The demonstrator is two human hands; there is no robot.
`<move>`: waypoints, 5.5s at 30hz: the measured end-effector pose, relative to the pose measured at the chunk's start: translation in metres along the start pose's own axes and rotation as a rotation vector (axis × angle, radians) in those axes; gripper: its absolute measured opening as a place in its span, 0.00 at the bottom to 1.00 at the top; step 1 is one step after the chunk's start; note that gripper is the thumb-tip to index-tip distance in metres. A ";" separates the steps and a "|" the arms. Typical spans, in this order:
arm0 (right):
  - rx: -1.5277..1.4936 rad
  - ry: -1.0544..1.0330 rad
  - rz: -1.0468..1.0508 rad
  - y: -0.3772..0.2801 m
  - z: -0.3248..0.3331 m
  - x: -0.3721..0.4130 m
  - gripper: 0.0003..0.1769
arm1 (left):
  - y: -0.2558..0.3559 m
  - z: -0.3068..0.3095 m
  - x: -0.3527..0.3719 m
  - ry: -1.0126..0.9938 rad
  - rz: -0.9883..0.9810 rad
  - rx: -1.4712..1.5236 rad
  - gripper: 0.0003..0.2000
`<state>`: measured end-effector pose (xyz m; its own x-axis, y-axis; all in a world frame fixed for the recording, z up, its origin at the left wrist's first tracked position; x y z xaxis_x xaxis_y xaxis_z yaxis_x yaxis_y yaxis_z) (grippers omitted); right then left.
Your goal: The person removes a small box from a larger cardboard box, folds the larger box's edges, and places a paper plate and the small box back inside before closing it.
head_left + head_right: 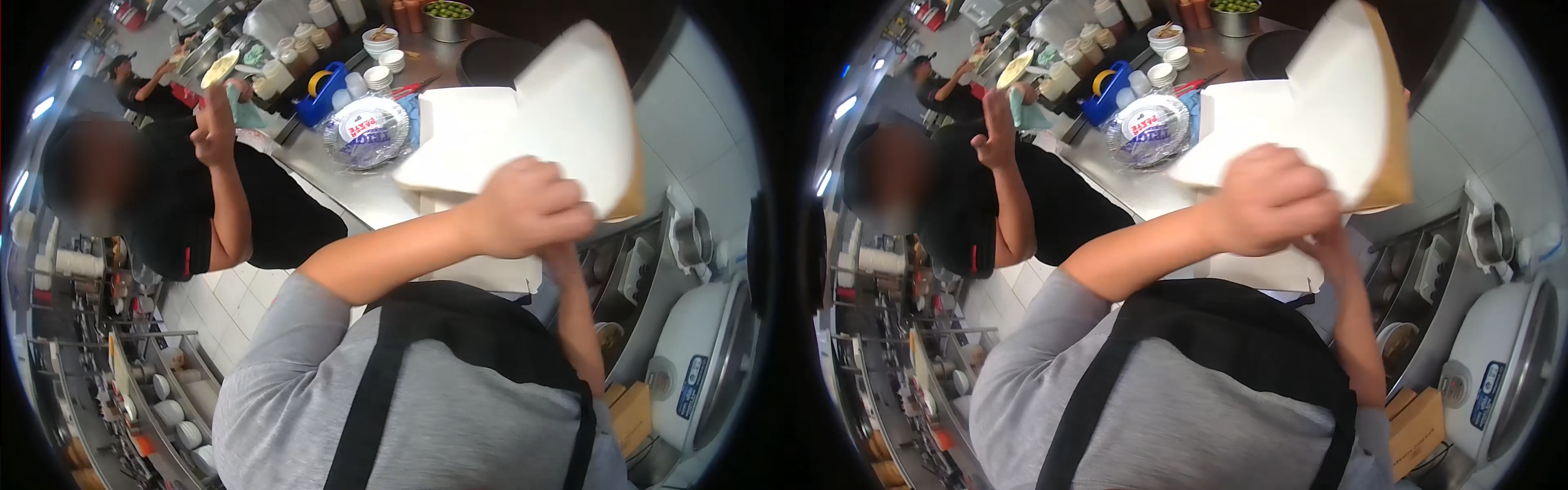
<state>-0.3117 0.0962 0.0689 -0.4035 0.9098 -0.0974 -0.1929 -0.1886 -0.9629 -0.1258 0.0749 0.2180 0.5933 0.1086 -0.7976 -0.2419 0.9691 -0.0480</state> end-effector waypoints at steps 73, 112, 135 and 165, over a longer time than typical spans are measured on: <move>0.433 0.703 -0.291 0.108 -0.021 -0.040 0.27 | -0.153 0.046 0.286 -0.294 0.755 -0.500 0.06; 0.451 0.663 -0.219 0.110 -0.028 -0.038 0.19 | -0.126 0.047 0.303 -0.796 1.197 -0.388 0.17; 0.826 0.361 0.334 0.043 -0.082 -0.079 0.20 | -0.066 0.031 0.294 -0.507 0.790 -0.610 0.07; 0.640 0.006 0.528 -0.027 -0.071 -0.075 0.06 | -0.127 0.063 0.314 -0.351 1.166 -0.436 0.10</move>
<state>-0.2126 0.0596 0.0843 -0.5792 0.6442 -0.4995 -0.4521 -0.7638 -0.4607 0.1400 0.0004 0.0113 0.0162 0.9523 -0.3047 -0.9394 0.1189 0.3216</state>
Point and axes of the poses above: each hand's wrist, its own x-axis away from the middle knuckle, its own z-axis out of the back of the hand, y = z × x, the point moved 1 cm from there along -x, towards the middle knuckle, and after that the axes turned 8 degrees about -y, right-handed, at the moved point
